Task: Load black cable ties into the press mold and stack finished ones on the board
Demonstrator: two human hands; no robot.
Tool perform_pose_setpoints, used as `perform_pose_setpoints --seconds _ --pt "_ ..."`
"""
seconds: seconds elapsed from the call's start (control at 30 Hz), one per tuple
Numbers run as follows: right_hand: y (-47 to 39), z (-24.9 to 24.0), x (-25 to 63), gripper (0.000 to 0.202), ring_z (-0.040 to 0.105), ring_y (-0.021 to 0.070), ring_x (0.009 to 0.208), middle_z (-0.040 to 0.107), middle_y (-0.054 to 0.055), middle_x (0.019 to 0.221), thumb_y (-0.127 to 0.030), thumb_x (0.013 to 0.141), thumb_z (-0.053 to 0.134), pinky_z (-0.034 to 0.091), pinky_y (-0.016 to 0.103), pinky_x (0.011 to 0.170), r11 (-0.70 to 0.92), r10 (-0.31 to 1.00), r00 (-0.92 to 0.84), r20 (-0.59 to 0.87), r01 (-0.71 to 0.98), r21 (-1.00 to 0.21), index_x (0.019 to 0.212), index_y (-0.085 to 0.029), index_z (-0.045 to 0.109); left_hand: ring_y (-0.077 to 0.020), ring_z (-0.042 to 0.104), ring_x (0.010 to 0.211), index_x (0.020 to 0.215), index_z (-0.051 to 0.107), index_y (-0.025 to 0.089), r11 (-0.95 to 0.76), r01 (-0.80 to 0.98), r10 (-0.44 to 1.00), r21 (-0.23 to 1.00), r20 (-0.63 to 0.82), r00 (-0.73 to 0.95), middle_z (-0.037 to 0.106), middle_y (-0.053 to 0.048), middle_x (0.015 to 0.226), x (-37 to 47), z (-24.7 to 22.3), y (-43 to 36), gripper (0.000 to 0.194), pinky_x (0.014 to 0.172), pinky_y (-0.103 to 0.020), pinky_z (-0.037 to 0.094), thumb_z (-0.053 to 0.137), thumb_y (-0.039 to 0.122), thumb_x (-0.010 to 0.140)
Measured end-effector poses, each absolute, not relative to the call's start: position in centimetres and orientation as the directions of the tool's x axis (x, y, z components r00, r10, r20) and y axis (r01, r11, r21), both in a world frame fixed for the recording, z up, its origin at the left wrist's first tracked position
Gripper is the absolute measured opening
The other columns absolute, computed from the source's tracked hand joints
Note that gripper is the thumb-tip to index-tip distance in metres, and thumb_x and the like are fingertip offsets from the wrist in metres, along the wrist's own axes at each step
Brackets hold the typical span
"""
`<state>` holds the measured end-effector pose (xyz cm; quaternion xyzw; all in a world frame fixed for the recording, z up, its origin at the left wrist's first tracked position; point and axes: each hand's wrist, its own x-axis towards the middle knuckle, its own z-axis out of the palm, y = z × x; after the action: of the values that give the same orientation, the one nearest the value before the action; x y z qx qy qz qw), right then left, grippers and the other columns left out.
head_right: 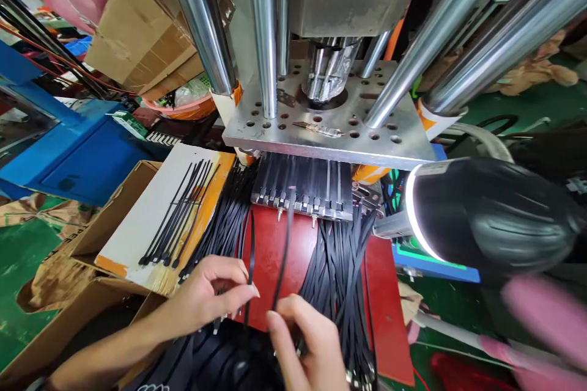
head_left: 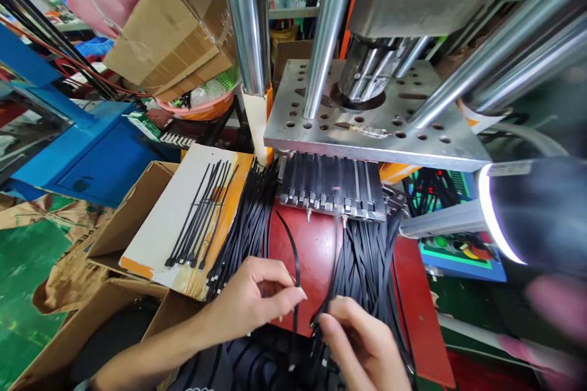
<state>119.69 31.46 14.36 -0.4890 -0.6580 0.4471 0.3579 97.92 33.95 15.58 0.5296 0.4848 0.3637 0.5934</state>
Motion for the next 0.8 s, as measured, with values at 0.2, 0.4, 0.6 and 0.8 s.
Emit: perform_pose_setpoints --seconds 0.2,0.4,0.6,0.8 --pt "30.6 12.8 118.7 0.037 0.059 0.012 0.063 0.062 -0.002 0.066 -0.041 0.101 0.06 0.047 0.021 0.066 0.155 0.911 -0.412 -0.013 0.372 -0.915 0.071 -0.019 0.062 -0.0081 0.049 0.057 0.065 0.069 0.015 0.085 0.076 0.956 0.993 -0.103 0.273 0.059 0.001 0.064 100.1 13.9 32.2 0.022 0.054 -0.02 0.036 0.069 0.021 0.086" --pt "31.3 12.7 119.5 0.033 0.057 0.014 0.061 0.068 0.003 0.079 -0.051 0.094 0.066 0.046 0.023 0.054 -0.101 0.948 -0.288 -0.138 0.138 -0.985 0.092 -0.019 0.075 -0.0087 0.05 0.054 0.065 0.071 0.017 -0.008 0.203 0.913 0.979 -0.076 0.402 0.06 0.002 0.062 100.0 13.3 31.4 0.019 0.053 -0.022 0.036 0.07 0.018 0.083" --pt "32.5 12.0 118.8 0.032 0.045 0.0095 0.051 0.061 0.0 0.07 -0.043 0.097 0.066 0.037 0.023 0.046 -0.023 0.989 -0.14 -0.038 0.112 -0.993 0.081 -0.018 0.077 -0.0152 0.064 0.068 0.073 0.077 0.02 -0.019 0.502 0.865 0.864 -0.237 0.442 0.071 -0.002 0.073 99.8 10.8 29.1 0.012 0.067 -0.025 0.047 0.072 0.019 0.084" --pt "33.0 11.7 119.8 0.032 0.055 0.0133 0.06 0.062 0.002 0.073 -0.039 0.097 0.065 0.044 0.024 0.054 0.05 0.995 -0.089 0.034 0.188 -0.981 0.074 -0.019 0.074 -0.017 0.067 0.076 0.092 0.081 0.022 -0.091 0.613 0.764 0.785 -0.34 0.548 0.074 -0.002 0.084 99.5 11.8 30.3 0.009 0.074 -0.026 0.05 0.073 0.025 0.088"
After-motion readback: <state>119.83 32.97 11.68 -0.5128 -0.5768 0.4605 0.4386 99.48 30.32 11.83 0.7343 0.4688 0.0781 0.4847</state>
